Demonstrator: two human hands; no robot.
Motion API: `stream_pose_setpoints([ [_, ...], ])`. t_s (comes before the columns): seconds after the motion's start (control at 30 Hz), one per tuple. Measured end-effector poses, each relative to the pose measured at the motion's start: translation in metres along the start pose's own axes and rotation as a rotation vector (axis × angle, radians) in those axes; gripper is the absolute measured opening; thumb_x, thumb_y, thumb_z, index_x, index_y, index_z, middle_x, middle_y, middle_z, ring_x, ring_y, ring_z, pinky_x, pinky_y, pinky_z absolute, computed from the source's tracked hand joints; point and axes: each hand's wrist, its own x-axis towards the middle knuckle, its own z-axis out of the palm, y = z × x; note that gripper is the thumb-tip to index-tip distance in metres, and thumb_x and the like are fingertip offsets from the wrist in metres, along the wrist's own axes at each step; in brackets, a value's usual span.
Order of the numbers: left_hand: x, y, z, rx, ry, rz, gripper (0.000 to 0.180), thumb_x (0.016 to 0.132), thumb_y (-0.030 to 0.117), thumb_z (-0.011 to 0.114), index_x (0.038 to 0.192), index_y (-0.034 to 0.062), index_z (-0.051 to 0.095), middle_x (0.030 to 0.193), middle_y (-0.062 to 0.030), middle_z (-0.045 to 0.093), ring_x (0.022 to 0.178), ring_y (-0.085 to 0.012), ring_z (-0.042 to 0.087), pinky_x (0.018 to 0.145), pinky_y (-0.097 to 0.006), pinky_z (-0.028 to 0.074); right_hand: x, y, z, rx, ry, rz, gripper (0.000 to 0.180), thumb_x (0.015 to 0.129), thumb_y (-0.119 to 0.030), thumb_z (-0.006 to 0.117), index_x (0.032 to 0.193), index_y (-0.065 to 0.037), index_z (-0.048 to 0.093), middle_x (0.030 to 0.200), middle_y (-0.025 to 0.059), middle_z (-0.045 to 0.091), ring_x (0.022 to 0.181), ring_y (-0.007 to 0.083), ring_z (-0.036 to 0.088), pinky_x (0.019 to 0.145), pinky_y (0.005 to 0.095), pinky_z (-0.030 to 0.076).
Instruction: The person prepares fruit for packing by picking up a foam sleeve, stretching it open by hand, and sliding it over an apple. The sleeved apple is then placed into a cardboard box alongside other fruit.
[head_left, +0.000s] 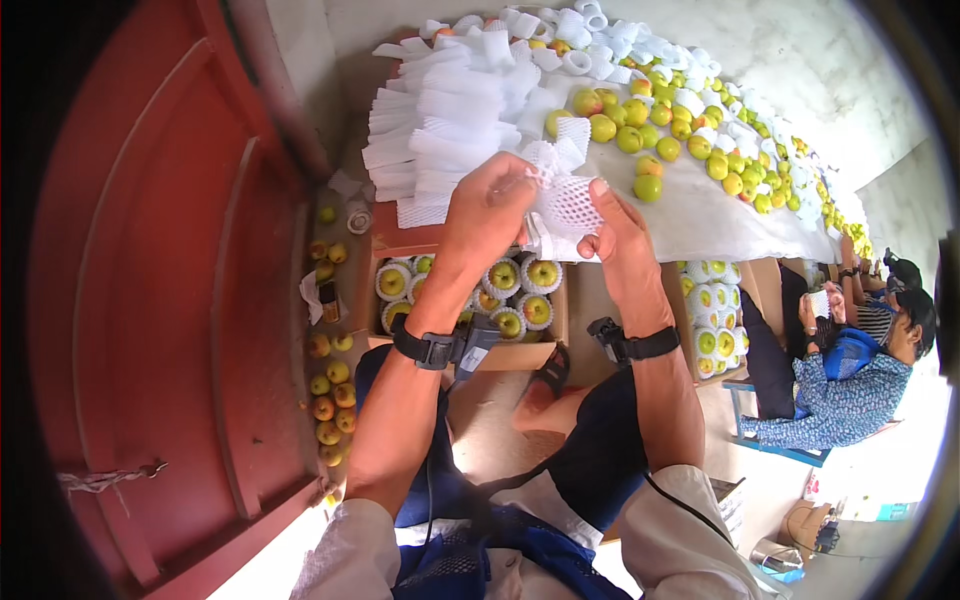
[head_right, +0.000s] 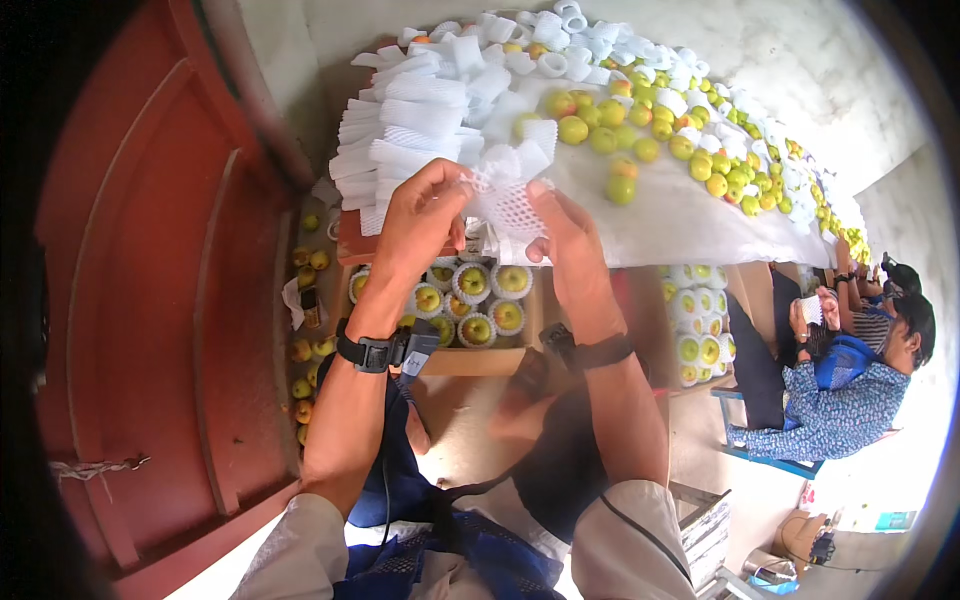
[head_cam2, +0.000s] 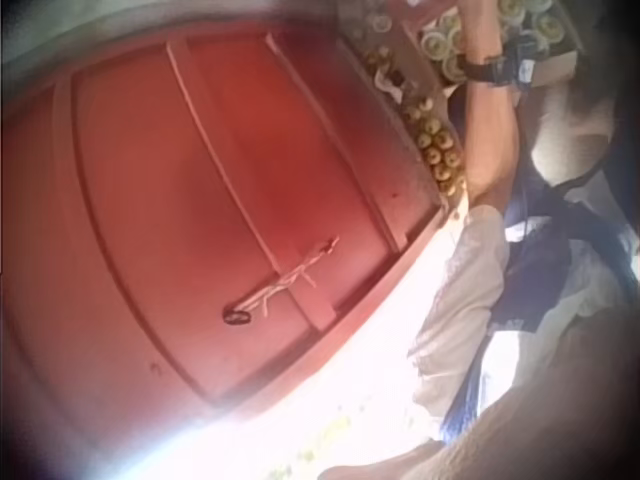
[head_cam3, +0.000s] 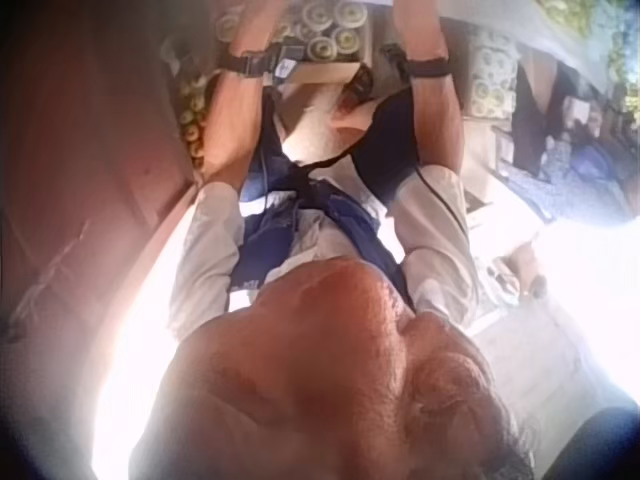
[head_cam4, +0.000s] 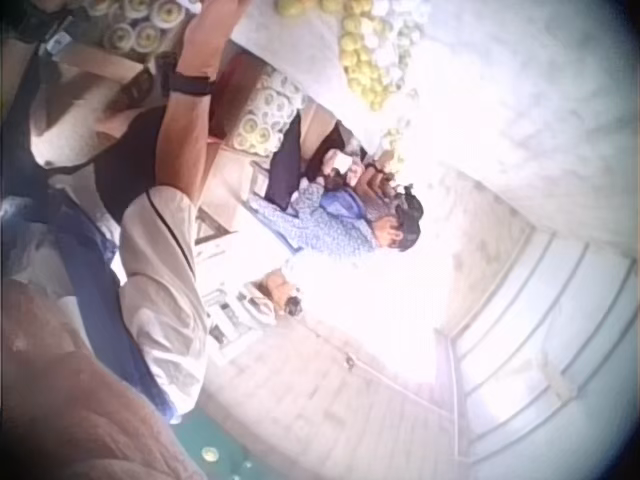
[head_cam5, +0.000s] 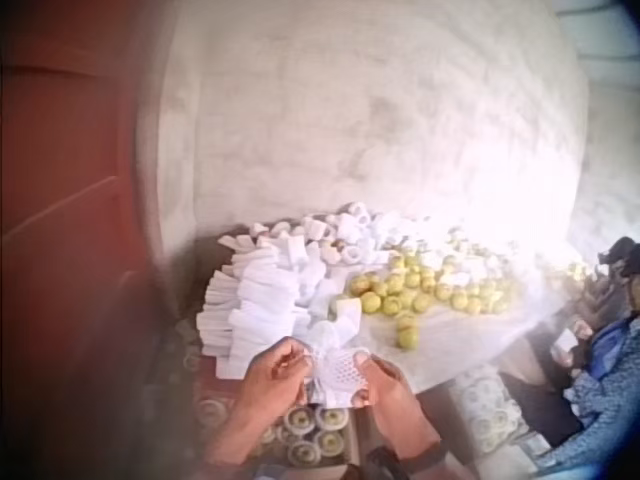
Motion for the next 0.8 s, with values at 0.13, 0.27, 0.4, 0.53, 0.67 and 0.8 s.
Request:
stream_pose_setpoints([
  [0.13, -0.001, 0.002, -0.003, 0.048, -0.05, -0.053, 0.012, 0.096, 0.012, 0.06, 0.102, 0.0029, 0.064, 0.071, 0.0007, 0.058, 0.054, -0.0071, 0.056, 0.047, -0.023, 0.04, -0.002, 0.0, 0.0, 0.06, 0.076, -0.011, 0.028, 0.094, -0.032, 0.07, 0.109, -0.008, 0.071, 0.095, -0.0047, 0.067, 0.078, 0.0049, 0.052, 0.061, 0.021, 0.033],
  [0.27, 0.004, -0.006, -0.008, 0.011, -0.017, -0.195, 0.024, 0.095, 0.011, 0.061, 0.117, 0.0008, 0.06, 0.083, -0.0028, 0.065, 0.053, -0.0083, 0.055, 0.049, -0.023, 0.042, -0.011, -0.007, 0.013, -0.097, 0.204, -0.109, 0.018, 0.096, -0.023, 0.068, 0.101, -0.005, 0.071, 0.088, -0.0048, 0.066, 0.08, 0.0045, 0.053, 0.064, 0.0213, 0.038],
  [0.4, 0.001, -0.01, 0.002, 0.094, -0.074, -0.08, 0.037, 0.092, 0.013, 0.067, 0.125, 0.0021, 0.056, 0.102, -0.0065, 0.068, 0.063, -0.0089, 0.057, 0.052, -0.024, 0.044, 0.007, 0.021, -0.005, -0.214, 0.183, -0.303, 0.015, 0.096, -0.014, 0.065, 0.102, -0.001, 0.07, 0.091, 0.0005, 0.068, 0.083, 0.0076, 0.057, 0.069, 0.0255, 0.045],
  [0.53, 0.0, -0.017, 0.007, 0.454, -0.012, 0.181, 0.051, 0.086, 0.021, 0.078, 0.127, 0.0031, 0.055, 0.115, -0.0084, 0.066, 0.078, -0.0103, 0.056, 0.064, -0.027, 0.049, 0.003, 0.019, 0.005, -0.559, 0.242, -0.561, 0.017, 0.092, -0.007, 0.067, 0.106, 0.003, 0.066, 0.1, 0.0125, 0.068, 0.084, 0.0211, 0.063, 0.078, 0.0325, 0.051],
  [0.67, -0.005, -0.01, 0.01, 0.587, 0.004, 0.312, 0.06, 0.083, 0.032, 0.084, 0.128, 0.0025, 0.056, 0.11, -0.0091, 0.067, 0.083, -0.0137, 0.058, 0.075, -0.031, 0.051, 0.0, 0.014, 0.012, -0.668, 0.295, -0.598, 0.022, 0.088, -0.004, 0.07, 0.107, 0.005, 0.065, 0.111, 0.0186, 0.068, 0.088, 0.0311, 0.066, 0.082, 0.0349, 0.052],
  [0.8, -0.001, -0.012, 0.009, 0.544, 0.058, 0.177, 0.057, 0.085, 0.037, 0.082, 0.124, 0.0016, 0.06, 0.106, -0.0104, 0.068, 0.087, -0.0161, 0.063, 0.078, -0.033, 0.052, -0.001, 0.015, 0.013, -0.781, 0.247, -0.732, 0.02, 0.086, -0.003, 0.07, 0.104, 0.004, 0.066, 0.118, 0.0189, 0.068, 0.096, 0.0333, 0.068, 0.082, 0.036, 0.054],
])
